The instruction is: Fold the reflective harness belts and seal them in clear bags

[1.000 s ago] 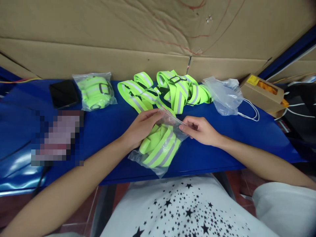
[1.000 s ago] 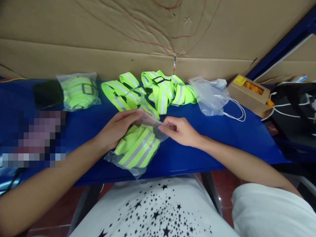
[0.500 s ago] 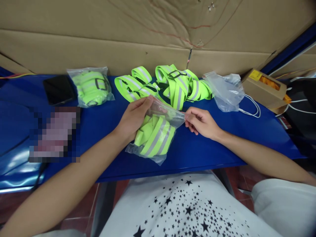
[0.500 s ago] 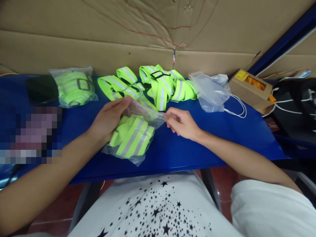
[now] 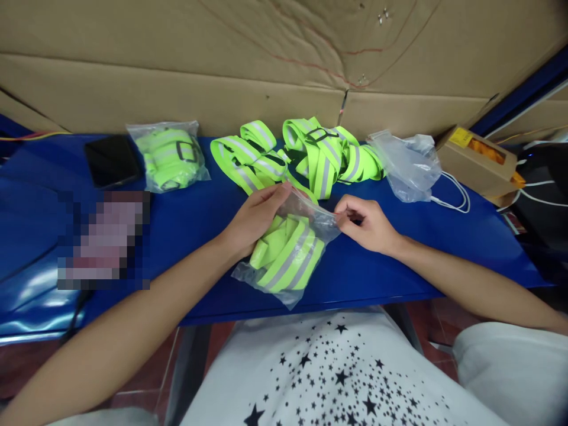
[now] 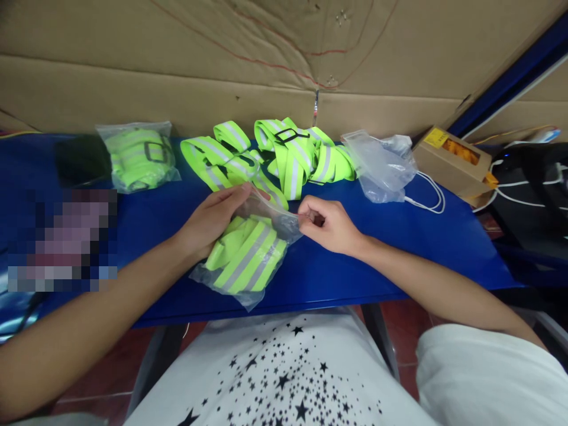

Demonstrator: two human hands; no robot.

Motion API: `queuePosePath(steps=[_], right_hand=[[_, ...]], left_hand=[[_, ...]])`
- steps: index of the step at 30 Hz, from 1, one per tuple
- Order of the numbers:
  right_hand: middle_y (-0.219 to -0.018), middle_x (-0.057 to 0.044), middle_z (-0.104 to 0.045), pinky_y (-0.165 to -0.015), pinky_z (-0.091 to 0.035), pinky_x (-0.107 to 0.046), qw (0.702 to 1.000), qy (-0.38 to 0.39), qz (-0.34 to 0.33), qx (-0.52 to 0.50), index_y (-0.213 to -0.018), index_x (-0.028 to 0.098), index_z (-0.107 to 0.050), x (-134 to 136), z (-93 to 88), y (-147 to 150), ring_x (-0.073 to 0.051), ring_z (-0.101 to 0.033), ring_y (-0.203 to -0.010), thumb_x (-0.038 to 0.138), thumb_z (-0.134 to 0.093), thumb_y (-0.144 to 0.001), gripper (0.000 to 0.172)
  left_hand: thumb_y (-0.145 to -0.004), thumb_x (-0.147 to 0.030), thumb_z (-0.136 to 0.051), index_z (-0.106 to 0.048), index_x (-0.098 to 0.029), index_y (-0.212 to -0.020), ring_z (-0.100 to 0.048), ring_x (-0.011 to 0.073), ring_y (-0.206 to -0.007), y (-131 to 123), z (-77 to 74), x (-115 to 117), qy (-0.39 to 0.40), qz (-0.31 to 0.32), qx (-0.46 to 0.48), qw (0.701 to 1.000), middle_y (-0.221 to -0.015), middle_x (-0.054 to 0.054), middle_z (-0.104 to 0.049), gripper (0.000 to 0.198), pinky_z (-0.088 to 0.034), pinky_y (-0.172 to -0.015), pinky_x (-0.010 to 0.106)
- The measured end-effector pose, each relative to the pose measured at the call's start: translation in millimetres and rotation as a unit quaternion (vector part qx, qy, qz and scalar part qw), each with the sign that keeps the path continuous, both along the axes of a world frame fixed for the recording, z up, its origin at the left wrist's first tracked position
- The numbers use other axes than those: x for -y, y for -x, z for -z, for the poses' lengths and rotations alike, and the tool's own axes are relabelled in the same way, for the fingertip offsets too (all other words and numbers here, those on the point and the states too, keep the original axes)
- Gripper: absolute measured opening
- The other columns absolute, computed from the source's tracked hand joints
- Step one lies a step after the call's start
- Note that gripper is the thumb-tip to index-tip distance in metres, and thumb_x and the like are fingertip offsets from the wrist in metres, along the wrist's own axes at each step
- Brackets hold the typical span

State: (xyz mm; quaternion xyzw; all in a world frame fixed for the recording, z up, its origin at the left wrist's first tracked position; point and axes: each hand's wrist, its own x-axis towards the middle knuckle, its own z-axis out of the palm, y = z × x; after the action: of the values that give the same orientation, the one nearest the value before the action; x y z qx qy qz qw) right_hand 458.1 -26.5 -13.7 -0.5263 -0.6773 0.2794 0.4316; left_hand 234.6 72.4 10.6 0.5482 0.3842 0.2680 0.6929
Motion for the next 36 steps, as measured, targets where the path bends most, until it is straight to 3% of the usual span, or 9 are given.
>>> queuePosePath(steps=[7, 17, 25, 31, 36], right_hand=[[-0.069, 0.003, -0.056, -0.053, -0.038, -0.022, 0.999, 0.009, 0.029, 0.020, -0.082, 0.019, -0.058, -1, 1.6, 0, -0.009, -0.049, -0.057, 0.023, -0.060, -0.090, 0.009], [-0.068, 0.005, -0.053, -0.058, -0.037, -0.021, 0.993, -0.024, 0.026, 0.112, -0.081, 0.019, -0.053, 2, -5.9, 2, -0.008, -0.047, -0.059, 0.018, -0.059, -0.085, 0.007], [-0.064, 0.006, -0.047, -0.054, -0.033, -0.020, 0.994, -0.020, -0.002, 0.110, -0.076, 0.020, -0.047, 3, -7.1, 2, -0.007, -0.043, -0.056, 0.016, -0.057, -0.083, 0.013], [-0.063, 0.007, -0.046, -0.054, -0.032, -0.019, 0.992, -0.024, -0.053, 0.114, -0.075, 0.020, -0.046, 4, -9.6, 1, -0.006, -0.041, -0.055, 0.018, -0.058, -0.088, 0.018], [-0.059, 0.007, -0.030, -0.053, -0.024, -0.021, 0.983, -0.045, -0.132, 0.119, -0.066, 0.020, -0.034, 2, -8.8, -2, -0.005, -0.031, -0.053, 0.017, -0.051, -0.096, 0.035]], left_hand=[[-0.082, -0.036, -0.079, -0.073, -0.018, -0.109, -0.075, 0.0217, -0.090, 0, -1.4, 2, 0.025, 0.056, 0.036, 0.997, -0.098, 0.005, -0.081, 0.034, -0.058, -0.084, 0.029], [-0.079, -0.032, -0.082, -0.070, -0.020, -0.112, -0.073, 0.0200, -0.096, 2, -4.0, 3, 0.027, 0.105, 0.047, 0.993, -0.099, 0.002, -0.080, 0.037, -0.051, -0.089, 0.028], [-0.081, -0.034, -0.082, -0.066, -0.020, -0.116, -0.071, 0.0226, -0.108, 2, 0.7, 4, 0.021, 0.157, 0.063, 0.985, -0.108, 0.005, -0.080, 0.041, -0.048, -0.097, 0.031], [-0.076, -0.033, -0.085, -0.070, -0.021, -0.117, -0.069, 0.0184, -0.103, 2, 1.0, 5, -0.007, 0.152, 0.033, 0.988, -0.108, 0.001, -0.077, 0.046, -0.047, -0.093, 0.027], [-0.077, -0.032, -0.083, -0.068, -0.021, -0.122, -0.069, 0.0185, -0.098, 3, 0.2, 8, 0.000, 0.194, 0.029, 0.981, -0.105, 0.002, -0.078, 0.048, -0.049, -0.089, 0.028]])
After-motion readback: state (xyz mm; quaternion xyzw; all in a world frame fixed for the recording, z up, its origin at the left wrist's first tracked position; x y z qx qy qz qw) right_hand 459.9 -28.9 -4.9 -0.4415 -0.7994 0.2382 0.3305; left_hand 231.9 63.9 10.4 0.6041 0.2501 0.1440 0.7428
